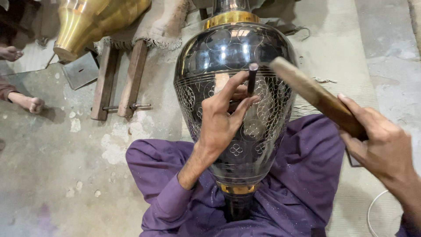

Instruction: The person sits on the floor holding a large decorated metal vase in their lap and engraves ornamental patterns into its surface, positioning a punch against the metal with one hand and striking it with a wooden mallet held in the other hand, moving around the vase to work different areas of the pattern.

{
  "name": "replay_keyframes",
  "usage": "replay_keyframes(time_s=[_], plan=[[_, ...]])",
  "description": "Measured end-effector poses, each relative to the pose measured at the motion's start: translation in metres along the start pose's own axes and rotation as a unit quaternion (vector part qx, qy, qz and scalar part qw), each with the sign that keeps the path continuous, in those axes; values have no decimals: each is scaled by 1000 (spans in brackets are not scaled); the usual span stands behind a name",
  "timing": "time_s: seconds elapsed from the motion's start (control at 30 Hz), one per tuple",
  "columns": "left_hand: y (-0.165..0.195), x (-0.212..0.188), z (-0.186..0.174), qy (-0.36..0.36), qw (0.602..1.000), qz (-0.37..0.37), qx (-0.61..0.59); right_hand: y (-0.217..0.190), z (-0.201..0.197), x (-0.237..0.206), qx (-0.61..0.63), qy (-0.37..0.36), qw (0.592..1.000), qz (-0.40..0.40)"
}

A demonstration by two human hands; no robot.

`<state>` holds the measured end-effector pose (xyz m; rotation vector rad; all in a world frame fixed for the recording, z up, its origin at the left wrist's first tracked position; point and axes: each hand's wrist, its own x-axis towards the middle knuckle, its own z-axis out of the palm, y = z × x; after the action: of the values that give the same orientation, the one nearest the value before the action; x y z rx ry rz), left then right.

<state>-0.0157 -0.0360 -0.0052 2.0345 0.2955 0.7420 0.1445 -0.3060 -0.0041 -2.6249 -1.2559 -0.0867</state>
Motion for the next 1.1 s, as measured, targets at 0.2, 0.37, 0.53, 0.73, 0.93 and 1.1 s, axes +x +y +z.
replay_keyframes(time_s=[0.2, 0.37, 0.53, 0.73, 0.93, 1.1], plan=[[-1, -3, -2, 18, 1000, 16, 11, -7, -42, 45, -85, 48, 986, -139], [2, -4, -2, 14, 1000, 12, 22, -21, -74, 71, 47, 78, 989, -120], [3, -8, -1, 19, 999, 6, 29, -38, -97, 88, 34, 61, 979, -193], [-3, -15, 11, 66, 997, 8, 31, -54, -107, 93, -125, 101, 950, -269], [-6, -29, 19, 106, 994, 28, -8, -54, -107, 87, -36, 52, 970, -235], [-13, -31, 23, 132, 991, 13, 12, -48, -104, 79, 104, 45, 969, -219]])
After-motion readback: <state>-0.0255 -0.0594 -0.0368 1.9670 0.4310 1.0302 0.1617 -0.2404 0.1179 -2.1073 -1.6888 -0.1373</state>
